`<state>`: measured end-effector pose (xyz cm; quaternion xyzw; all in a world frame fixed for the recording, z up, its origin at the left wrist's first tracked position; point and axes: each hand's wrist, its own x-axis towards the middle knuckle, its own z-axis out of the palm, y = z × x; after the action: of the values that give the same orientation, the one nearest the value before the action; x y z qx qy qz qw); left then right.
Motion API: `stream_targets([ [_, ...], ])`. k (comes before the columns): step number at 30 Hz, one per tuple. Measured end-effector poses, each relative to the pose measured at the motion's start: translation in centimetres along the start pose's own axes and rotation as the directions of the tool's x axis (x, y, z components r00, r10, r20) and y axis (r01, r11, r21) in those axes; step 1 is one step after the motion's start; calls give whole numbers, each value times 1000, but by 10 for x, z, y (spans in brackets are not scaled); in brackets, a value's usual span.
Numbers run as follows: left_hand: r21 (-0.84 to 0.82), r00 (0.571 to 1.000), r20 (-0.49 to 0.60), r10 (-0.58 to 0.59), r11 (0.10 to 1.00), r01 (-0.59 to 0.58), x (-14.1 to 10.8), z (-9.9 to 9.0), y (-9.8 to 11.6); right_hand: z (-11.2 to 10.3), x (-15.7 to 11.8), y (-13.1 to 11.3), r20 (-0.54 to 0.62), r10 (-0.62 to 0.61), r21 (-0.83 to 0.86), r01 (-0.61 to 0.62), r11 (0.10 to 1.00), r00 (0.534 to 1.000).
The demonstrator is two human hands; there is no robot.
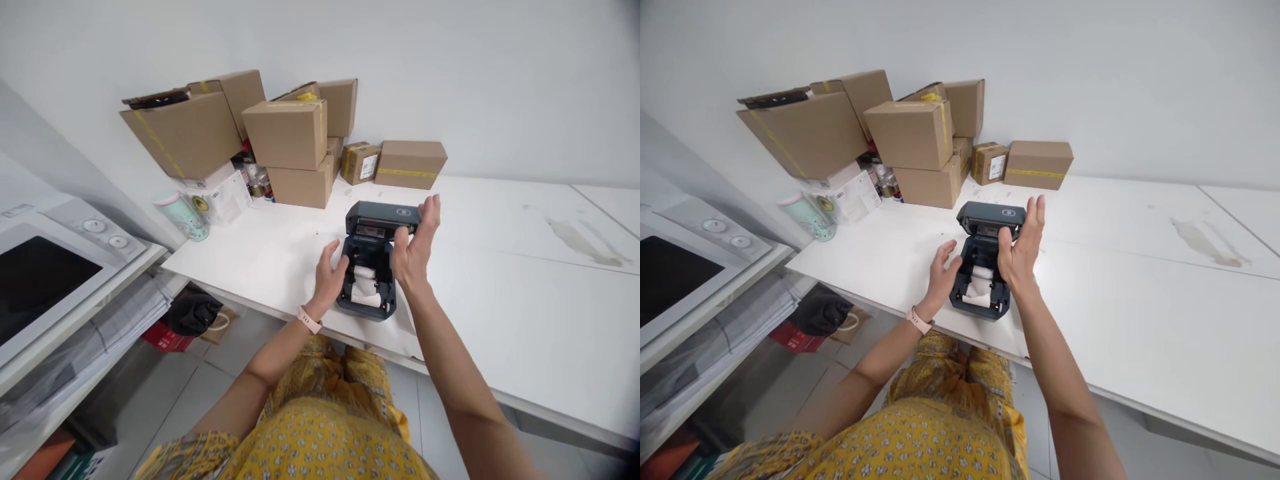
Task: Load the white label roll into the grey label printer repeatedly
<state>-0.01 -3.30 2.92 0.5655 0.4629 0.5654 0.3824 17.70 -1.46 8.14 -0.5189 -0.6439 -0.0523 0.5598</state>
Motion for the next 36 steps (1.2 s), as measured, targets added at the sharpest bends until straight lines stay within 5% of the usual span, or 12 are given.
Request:
stream_targets([
  [6, 299, 984, 136, -113, 952, 68, -16, 4, -29, 12, 51, 7, -20, 21, -218, -25, 976, 1000],
  [15, 433, 972, 154, -176, 896, 94, -14, 2, -22, 23, 91, 26, 150, 148, -229, -111, 967, 978],
  [19, 449, 963, 182, -198, 888, 98, -15, -1, -17, 18, 87, 19, 147, 129, -259, -88, 962, 981],
  [23, 504, 945, 193, -264, 853, 135, -6, 1, -9, 7, 51, 14, 134, -122, -238, 152, 959, 983],
  [26, 573, 936, 183, -300, 806, 147, 11, 8, -7, 8, 14, 19, 386, -125, -172, 204, 964, 914],
  [29, 642, 924, 203, -324, 757, 125, 27, 13, -9, 19, -14, 31, 689, -101, -123, 253, 959, 717],
  [31, 668, 919, 218, -328, 737, 105, 32, 14, -11, 29, -25, 39, 759, -109, -95, 275, 957, 642],
  [36, 642, 929, 275, -248, 767, 15, 30, 7, -12, 50, -34, 54, 763, -93, -87, 244, 966, 640],
])
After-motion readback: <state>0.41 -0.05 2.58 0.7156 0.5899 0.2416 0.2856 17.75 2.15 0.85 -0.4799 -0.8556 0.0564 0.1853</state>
